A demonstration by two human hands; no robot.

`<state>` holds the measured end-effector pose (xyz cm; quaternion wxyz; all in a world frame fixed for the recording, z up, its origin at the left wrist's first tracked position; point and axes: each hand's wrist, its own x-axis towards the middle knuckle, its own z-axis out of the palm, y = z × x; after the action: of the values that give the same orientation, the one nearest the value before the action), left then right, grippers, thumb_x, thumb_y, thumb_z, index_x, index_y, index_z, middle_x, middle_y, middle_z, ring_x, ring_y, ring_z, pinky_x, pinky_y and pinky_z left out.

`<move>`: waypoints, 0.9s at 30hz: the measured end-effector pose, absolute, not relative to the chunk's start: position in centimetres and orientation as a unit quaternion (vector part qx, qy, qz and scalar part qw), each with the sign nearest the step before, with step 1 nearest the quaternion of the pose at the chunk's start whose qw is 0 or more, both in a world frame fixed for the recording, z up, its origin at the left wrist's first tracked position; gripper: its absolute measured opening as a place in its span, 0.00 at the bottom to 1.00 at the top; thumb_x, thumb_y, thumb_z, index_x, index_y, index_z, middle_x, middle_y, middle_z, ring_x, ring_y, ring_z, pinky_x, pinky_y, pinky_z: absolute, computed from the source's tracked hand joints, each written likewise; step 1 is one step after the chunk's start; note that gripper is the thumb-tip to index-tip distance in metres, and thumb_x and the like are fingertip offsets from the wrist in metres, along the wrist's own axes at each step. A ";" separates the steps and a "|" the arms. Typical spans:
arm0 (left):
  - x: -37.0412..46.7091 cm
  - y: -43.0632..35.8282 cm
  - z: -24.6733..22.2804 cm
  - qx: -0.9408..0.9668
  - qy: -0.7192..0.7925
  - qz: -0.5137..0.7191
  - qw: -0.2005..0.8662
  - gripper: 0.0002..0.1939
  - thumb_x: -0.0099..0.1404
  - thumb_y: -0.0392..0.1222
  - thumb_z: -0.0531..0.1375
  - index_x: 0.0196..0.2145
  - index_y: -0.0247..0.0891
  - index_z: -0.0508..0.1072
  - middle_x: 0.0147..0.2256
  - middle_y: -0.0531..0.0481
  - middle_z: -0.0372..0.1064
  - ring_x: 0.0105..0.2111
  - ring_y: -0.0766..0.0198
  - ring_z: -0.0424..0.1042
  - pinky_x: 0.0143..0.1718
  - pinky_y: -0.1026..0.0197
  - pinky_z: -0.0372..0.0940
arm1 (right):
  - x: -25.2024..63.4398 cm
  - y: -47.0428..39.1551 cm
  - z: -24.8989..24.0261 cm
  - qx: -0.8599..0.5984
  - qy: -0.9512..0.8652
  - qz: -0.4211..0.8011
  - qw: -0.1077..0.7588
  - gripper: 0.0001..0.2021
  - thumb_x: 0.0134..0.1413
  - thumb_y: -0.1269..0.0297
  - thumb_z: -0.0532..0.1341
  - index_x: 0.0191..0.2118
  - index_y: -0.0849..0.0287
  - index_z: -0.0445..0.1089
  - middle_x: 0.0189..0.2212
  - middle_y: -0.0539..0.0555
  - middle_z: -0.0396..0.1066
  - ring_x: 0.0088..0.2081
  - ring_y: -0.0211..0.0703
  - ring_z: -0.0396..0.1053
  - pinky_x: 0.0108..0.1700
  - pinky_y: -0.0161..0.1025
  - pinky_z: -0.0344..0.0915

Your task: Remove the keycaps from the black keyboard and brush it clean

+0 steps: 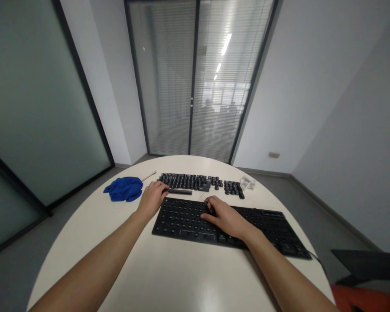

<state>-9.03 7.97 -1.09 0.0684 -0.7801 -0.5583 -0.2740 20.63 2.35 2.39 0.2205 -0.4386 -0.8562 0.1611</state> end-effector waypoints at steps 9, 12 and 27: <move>-8.8 8.0 -0.7 -0.756 -0.515 -0.403 0.023 0.11 0.68 0.35 0.52 0.42 0.40 0.73 0.45 0.45 0.70 0.48 0.54 0.67 0.53 0.48 0.63 | 20.5 2.8 2.0 -0.439 -0.847 0.170 0.247 0.11 0.58 0.56 0.63 0.37 0.56 0.61 0.35 0.52 0.67 0.36 0.44 0.66 0.40 0.39 0.61; -7.5 6.6 0.2 -0.765 -0.476 -0.432 -0.009 0.11 0.70 0.39 0.51 0.44 0.40 0.72 0.47 0.45 0.70 0.51 0.55 0.67 0.56 0.47 0.62 | 20.3 3.0 1.8 -0.435 -0.848 0.160 0.259 0.11 0.58 0.57 0.63 0.38 0.57 0.62 0.35 0.52 0.67 0.37 0.44 0.66 0.41 0.39 0.61; -5.6 1.5 2.3 -0.917 -0.369 -0.138 -0.064 0.27 0.69 0.52 0.54 0.63 0.46 0.58 0.66 0.46 0.52 0.64 0.52 0.53 0.64 0.47 0.51 | 20.0 1.8 4.5 -0.468 -0.818 0.123 0.312 0.22 0.71 0.55 0.41 0.31 0.57 0.66 0.32 0.54 0.69 0.37 0.45 0.67 0.43 0.40 0.60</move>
<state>-5.61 1.46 2.25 -0.0637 -0.9168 -0.3692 -0.1383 19.97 1.83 4.49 0.3115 -0.4683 -0.8176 0.1233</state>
